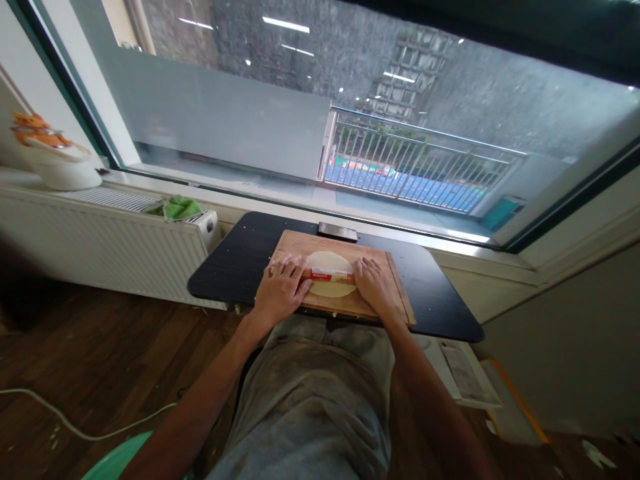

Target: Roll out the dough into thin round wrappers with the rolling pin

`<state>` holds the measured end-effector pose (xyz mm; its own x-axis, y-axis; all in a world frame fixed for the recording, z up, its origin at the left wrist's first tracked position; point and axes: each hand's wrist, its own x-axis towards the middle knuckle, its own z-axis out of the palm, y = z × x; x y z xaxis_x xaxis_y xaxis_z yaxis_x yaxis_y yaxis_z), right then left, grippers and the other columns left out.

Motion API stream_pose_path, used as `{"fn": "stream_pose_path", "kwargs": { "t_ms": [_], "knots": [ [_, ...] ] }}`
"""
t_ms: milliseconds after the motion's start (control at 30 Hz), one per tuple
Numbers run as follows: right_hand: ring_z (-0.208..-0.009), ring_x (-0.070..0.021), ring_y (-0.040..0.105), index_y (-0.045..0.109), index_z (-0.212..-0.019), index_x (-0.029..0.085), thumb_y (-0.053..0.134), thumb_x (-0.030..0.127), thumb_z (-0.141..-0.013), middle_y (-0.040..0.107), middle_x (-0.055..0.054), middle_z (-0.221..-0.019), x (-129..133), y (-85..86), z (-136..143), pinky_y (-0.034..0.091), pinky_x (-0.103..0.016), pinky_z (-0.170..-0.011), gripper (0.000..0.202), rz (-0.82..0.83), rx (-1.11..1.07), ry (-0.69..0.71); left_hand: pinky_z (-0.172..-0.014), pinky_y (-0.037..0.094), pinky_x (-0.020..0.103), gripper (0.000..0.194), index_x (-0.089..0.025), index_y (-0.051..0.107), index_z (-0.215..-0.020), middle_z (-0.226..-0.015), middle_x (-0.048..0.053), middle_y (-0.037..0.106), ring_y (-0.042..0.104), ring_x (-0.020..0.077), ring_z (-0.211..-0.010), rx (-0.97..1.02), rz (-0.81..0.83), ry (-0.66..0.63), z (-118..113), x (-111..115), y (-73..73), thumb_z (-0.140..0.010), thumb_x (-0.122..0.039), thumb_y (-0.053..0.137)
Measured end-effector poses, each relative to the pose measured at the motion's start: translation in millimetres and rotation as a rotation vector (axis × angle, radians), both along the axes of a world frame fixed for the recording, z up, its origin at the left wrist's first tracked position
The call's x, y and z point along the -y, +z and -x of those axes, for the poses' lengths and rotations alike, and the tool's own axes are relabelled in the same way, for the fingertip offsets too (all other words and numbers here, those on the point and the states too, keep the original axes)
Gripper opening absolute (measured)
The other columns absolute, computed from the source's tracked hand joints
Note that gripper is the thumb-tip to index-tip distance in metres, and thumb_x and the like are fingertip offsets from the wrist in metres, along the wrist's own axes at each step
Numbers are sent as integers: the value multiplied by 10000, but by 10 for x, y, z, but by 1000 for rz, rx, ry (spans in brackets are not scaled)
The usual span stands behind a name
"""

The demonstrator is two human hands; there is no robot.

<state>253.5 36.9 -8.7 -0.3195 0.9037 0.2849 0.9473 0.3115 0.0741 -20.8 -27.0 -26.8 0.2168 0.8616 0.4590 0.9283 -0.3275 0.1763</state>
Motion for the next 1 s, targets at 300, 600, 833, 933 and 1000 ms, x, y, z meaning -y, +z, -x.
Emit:
{"fn": "stream_pose_path", "kwargs": {
  "t_ms": [300,600,833,933,1000],
  "knots": [
    [-1550,-332,510,642,-1467,33,406,105,-1022,519,-280,-1645,-233,-70,8,367,-551,-1298,509,-44,-5,3,-1202,404,570,573,-251,494,-1633,-1585,133,616,507,360,-1489,-2,-2,8,0,15,28,-1118,-492,419],
    [-1595,-323,449,611,-1516,63,301,225,-1106,565,-242,-1626,237,-130,52,372,-528,-1301,539,1,-176,-139,-1175,415,553,548,-290,524,-1600,-1517,127,643,504,352,-1465,-7,5,-12,17,30,42,-1104,-512,451],
    [-1604,-337,430,608,-1515,39,228,278,-1137,544,-248,-1642,602,-170,113,350,-550,-1307,587,-20,-259,-174,-1172,412,569,545,-287,521,-1597,-1493,139,649,508,364,-1447,-6,5,-2,2,34,42,-1106,-514,452],
    [-1604,-336,429,595,-1536,60,238,289,-1141,559,-229,-1636,535,-176,90,342,-564,-1306,580,2,-249,-186,-1173,412,570,545,-286,523,-1593,-1484,144,649,505,366,-1450,-13,-1,3,2,34,36,-1104,-518,458],
    [-1590,-334,449,618,-1511,90,256,278,-1137,584,-217,-1617,400,-163,47,353,-568,-1294,553,14,-214,-175,-1171,413,572,543,-279,534,-1586,-1469,148,652,527,367,-1420,-10,-1,3,2,33,33,-1099,-510,469]
  ]
}}
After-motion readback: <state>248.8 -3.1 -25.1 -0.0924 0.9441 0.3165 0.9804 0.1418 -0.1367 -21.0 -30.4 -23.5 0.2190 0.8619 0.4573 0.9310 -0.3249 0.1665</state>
